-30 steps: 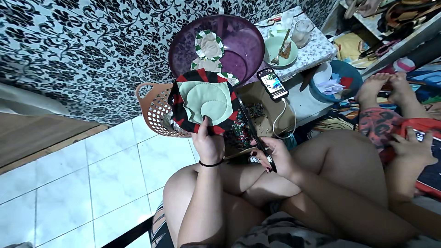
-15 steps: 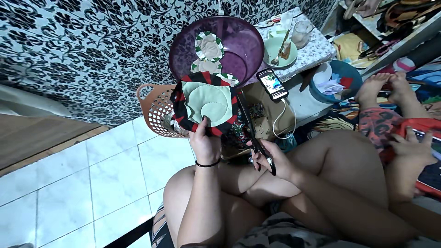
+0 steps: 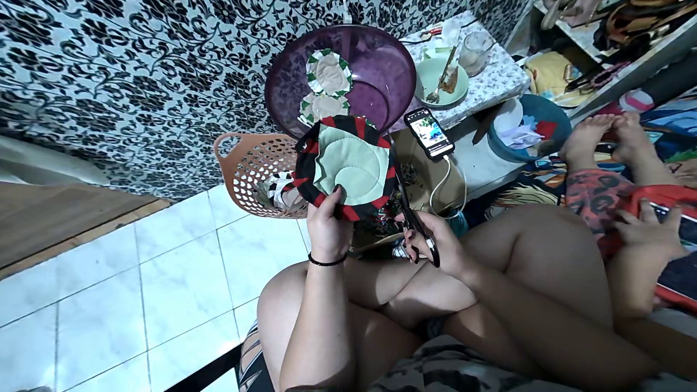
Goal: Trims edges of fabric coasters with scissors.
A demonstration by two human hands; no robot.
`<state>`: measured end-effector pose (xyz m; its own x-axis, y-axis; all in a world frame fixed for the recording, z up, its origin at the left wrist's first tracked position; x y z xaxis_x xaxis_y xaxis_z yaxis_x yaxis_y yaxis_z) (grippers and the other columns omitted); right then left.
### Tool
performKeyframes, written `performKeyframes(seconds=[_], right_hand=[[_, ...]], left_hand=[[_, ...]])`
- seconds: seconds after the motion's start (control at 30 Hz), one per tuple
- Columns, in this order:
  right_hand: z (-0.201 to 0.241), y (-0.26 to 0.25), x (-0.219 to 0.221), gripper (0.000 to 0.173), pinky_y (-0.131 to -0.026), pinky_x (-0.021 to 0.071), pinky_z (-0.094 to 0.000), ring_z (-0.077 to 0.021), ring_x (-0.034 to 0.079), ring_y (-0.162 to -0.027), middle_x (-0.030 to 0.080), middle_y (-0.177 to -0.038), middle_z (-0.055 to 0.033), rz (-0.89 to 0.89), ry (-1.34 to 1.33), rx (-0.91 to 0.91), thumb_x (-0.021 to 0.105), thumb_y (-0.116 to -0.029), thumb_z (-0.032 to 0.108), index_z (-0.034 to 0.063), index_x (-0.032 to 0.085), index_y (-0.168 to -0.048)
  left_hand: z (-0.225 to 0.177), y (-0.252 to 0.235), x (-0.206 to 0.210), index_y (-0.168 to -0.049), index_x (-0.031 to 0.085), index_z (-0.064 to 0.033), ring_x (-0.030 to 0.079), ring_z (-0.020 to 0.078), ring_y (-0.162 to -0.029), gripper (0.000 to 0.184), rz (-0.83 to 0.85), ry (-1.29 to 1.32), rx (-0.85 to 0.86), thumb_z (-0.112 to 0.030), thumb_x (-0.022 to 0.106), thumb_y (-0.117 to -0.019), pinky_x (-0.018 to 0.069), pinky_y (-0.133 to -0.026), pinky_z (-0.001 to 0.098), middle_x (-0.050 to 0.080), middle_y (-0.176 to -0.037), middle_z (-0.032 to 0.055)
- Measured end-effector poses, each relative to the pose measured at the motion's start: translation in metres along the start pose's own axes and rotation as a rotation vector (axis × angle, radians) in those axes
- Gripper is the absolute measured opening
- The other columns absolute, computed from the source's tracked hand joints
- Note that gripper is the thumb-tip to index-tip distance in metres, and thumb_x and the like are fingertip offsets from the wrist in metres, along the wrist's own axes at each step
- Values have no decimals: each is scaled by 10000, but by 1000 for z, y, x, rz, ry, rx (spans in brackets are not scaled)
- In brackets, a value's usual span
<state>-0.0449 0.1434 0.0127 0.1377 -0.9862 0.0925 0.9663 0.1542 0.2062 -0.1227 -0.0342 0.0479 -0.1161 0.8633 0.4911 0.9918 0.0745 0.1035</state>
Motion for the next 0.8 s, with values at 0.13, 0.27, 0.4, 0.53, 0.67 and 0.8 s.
performKeyframes(seconds=[0.13, 0.27, 0.4, 0.53, 0.67, 0.8], right_hand=[[-1, 1, 0, 445, -546, 544, -202, -32, 577, -559, 590, -766, 23, -6, -10, 5, 666, -981, 312, -36, 582, -1246], [-1, 1, -1, 430, -545, 523, -197, -28, 560, -570, 590, -790, 17, -16, 28, 32, 675, -976, 319, -21, 601, -1229], [0, 2, -2, 382, -509, 505, -188, -24, 551, -547, 606, -796, 3, -30, 53, 63, 687, -973, 279, -9, 617, -1213], [0, 3, -2, 385, -512, 506, -190, -21, 547, -543, 614, -796, 7, -20, 67, 53, 697, -964, 282, -6, 625, -1209], [0, 4, -1, 358, -524, 496, -178, -8, 539, -553, 622, -805, 9, -26, 86, 36, 700, -963, 264, -6, 639, -1189], [1, 5, 0, 357, -526, 495, -168, 4, 543, -557, 626, -804, 8, -34, 89, 45, 710, -956, 248, -16, 640, -1185]], left_hand=[[-3, -1, -1, -1213, 549, -97, 703, 140, -985, 256, 19, -4, 4, -32, 370, -1042, 596, -879, 370, 706, -1075, 45], [-6, -2, -3, -1200, 552, -100, 701, 134, -987, 246, 21, -21, 0, -36, 367, -1050, 594, -885, 366, 705, -1075, 39], [-12, -4, -6, -1188, 552, -110, 707, 121, -954, 234, 6, -48, -6, -37, 381, -1047, 601, -857, 353, 710, -1052, 29], [-15, -5, -12, -1191, 549, -104, 708, 121, -946, 237, -7, -66, -21, -34, 375, -1046, 605, -843, 347, 709, -1052, 32], [-18, -8, -16, -1179, 560, -120, 705, 112, -952, 245, -1, -82, -19, -36, 379, -1036, 601, -848, 339, 711, -1052, 20], [-21, -9, -18, -1181, 550, -122, 703, 104, -944, 244, -4, -97, -11, -28, 382, -1029, 600, -840, 332, 706, -1051, 14]])
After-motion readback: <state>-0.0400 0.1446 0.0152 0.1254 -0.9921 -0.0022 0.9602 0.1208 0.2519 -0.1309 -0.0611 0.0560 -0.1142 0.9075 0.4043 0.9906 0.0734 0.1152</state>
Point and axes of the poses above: each hand's wrist, its own y-axis away from the middle knuckle, its own x-axis out of the palm, z = x × y, the point moved 8 cm from there along -y, towards the middle knuckle
